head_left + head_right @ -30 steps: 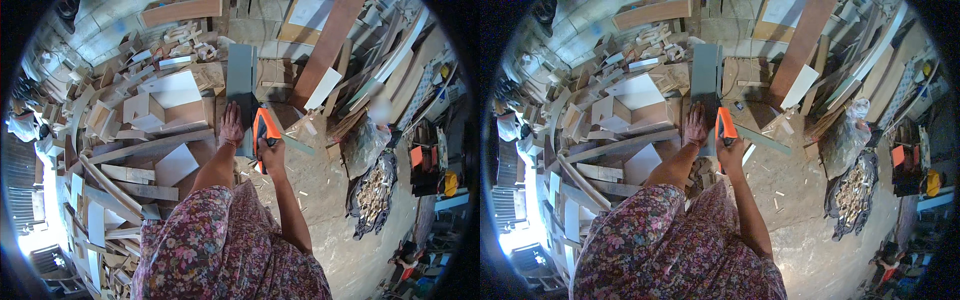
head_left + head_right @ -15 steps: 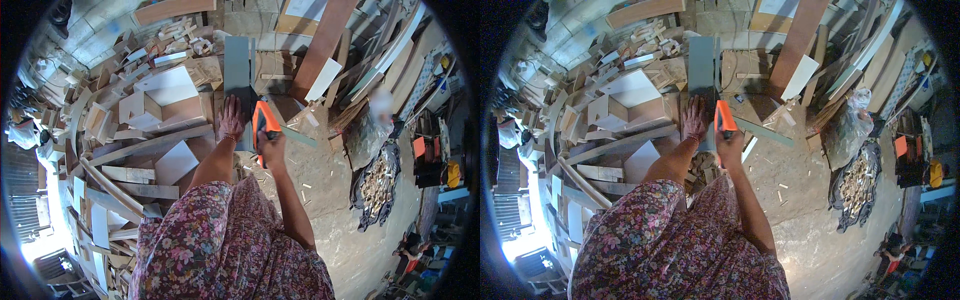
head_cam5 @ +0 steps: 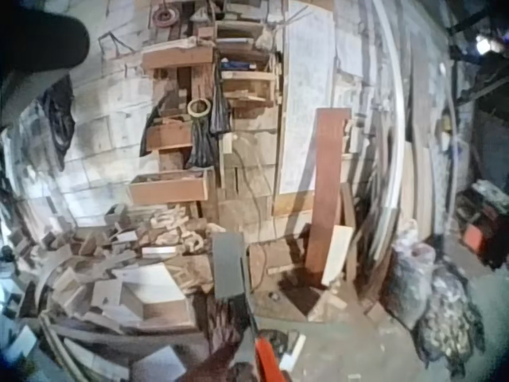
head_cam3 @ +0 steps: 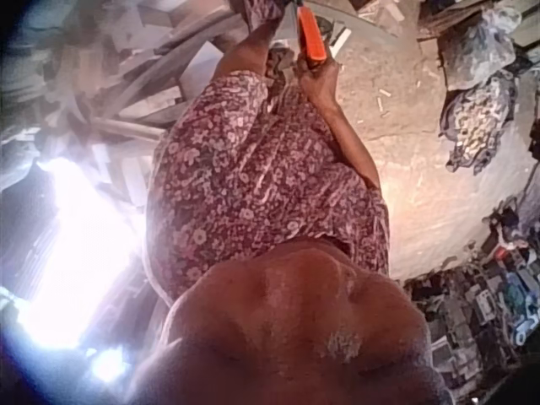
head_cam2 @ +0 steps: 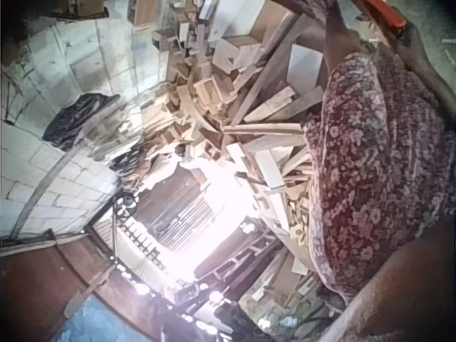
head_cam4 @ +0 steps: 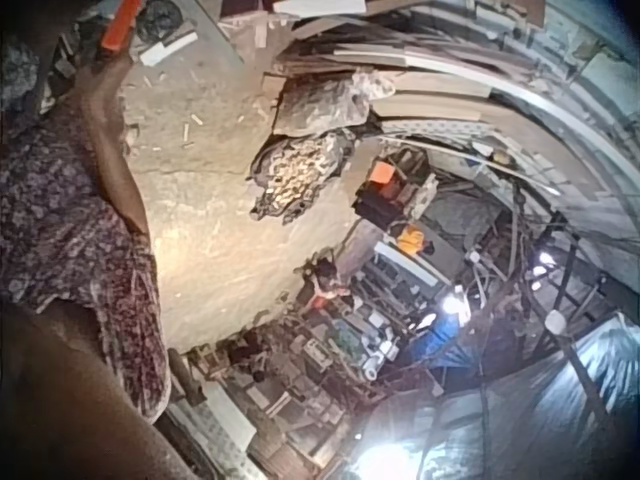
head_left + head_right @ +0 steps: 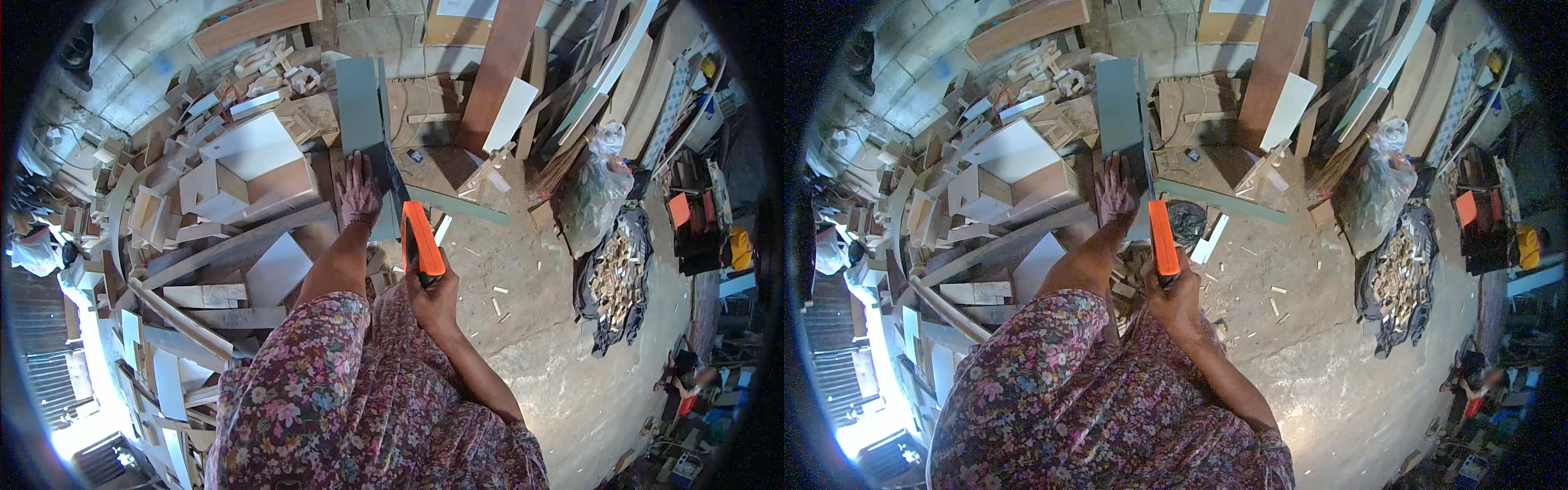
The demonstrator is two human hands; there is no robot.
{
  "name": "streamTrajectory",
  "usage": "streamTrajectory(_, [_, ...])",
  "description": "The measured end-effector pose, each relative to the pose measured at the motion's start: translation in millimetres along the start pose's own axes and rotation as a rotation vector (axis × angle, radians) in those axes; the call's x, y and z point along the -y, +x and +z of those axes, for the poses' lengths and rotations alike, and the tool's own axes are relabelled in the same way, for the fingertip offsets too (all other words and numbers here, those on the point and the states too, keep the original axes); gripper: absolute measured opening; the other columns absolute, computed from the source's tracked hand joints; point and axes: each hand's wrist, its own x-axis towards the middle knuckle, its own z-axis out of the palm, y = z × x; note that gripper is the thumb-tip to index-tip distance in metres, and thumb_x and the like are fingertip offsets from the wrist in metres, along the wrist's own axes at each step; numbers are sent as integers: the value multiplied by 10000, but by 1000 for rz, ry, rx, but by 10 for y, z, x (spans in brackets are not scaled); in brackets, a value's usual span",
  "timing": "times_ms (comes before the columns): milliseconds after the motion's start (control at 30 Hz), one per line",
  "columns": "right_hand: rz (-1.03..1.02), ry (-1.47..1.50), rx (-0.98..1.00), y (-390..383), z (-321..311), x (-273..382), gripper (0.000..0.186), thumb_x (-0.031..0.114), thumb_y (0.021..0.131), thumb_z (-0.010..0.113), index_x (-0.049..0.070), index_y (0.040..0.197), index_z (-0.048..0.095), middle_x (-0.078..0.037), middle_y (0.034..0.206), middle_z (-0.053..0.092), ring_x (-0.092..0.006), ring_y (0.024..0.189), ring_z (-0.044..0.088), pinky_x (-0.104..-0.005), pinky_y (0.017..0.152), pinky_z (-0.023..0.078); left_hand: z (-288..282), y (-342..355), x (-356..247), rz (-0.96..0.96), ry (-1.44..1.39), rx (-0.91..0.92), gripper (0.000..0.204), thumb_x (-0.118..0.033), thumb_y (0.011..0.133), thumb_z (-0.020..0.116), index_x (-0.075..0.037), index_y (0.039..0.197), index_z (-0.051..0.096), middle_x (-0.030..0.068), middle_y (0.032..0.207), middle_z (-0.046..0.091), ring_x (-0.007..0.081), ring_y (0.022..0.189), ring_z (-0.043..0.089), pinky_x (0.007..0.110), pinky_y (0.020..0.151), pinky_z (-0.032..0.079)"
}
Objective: The person cuts a board using a hand saw while holding it in place by hand.
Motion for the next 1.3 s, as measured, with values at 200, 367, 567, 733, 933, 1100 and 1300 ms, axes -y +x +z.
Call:
streamTrajectory(200, [33, 3, 10, -31, 100, -35, 136, 6, 805, 528, -27, 933, 493, -8, 703, 503, -49, 644, 461, -203, 549, 378, -6, -28, 29, -1, -72, -7, 575, -224, 852, 406, -99, 1374, 201, 46, 1449, 128, 219, 1334, 138, 490, 1063, 102])
streamTrajectory(367, [-13, 2, -57, 521, 331, -532, 246, 31, 724, 570, -2, 954, 487, -125, 618, 551, -172, 587, 587, -286, 551, 448, -189, -34, -55, 67, -127, 35, 628, -227, 820, 443, -47, 1368, 194, 93, 1443, 137, 264, 1330, 146, 490, 1061, 130])
streamTrajectory(567, [-29, -158, -85, 812, 310, -378, 329, 48, 710, 555, -28, 1026, 506, -220, 708, 555, -280, 657, 595, -332, 582, 435, 70, 48, 33, 33, -65, 56, 607, -229, 827, 388, -36, 1367, 189, 82, 1442, 147, 270, 1338, 118, 498, 1051, 150])
streamTrajectory(733, [-195, -74, -136, 882, 202, -502, 342, 75, 694, 557, -19, 1021, 531, -210, 623, 513, -259, 553, 544, -343, 568, 431, 180, 57, 80, 100, 61, 29, 626, -241, 824, 412, -27, 1366, 184, 84, 1438, 150, 266, 1339, 108, 486, 1055, 145])
streamTrajectory(933, [75, 68, 21, 772, -46, -471, 194, 77, 704, 564, -27, 861, 520, -59, 581, 468, -105, 544, 414, -275, 516, 385, 128, 9, 84, 121, 117, -58, 607, -247, 854, 404, -29, 1372, 175, 80, 1446, 122, 250, 1341, 99, 418, 1074, 128])
streamTrajectory(1100, [0, 50, -32, 705, 35, -539, 292, 83, 701, 575, -25, 968, 523, -137, 625, 520, -205, 581, 504, -319, 559, 427, 138, -53, 92, 126, 85, -75, 573, -246, 861, 383, -26, 1362, 212, 79, 1443, 133, 244, 1339, 109, 423, 1073, 124])
streamTrajectory(1300, [-148, -12, -62, 641, 131, -494, 280, 55, 701, 571, -28, 959, 500, -175, 687, 537, -259, 631, 528, -327, 618, 424, 139, -30, 130, 155, 149, -79, 570, -231, 852, 388, -2, 1348, 226, 107, 1427, 168, 269, 1325, 144, 415, 1072, 138])
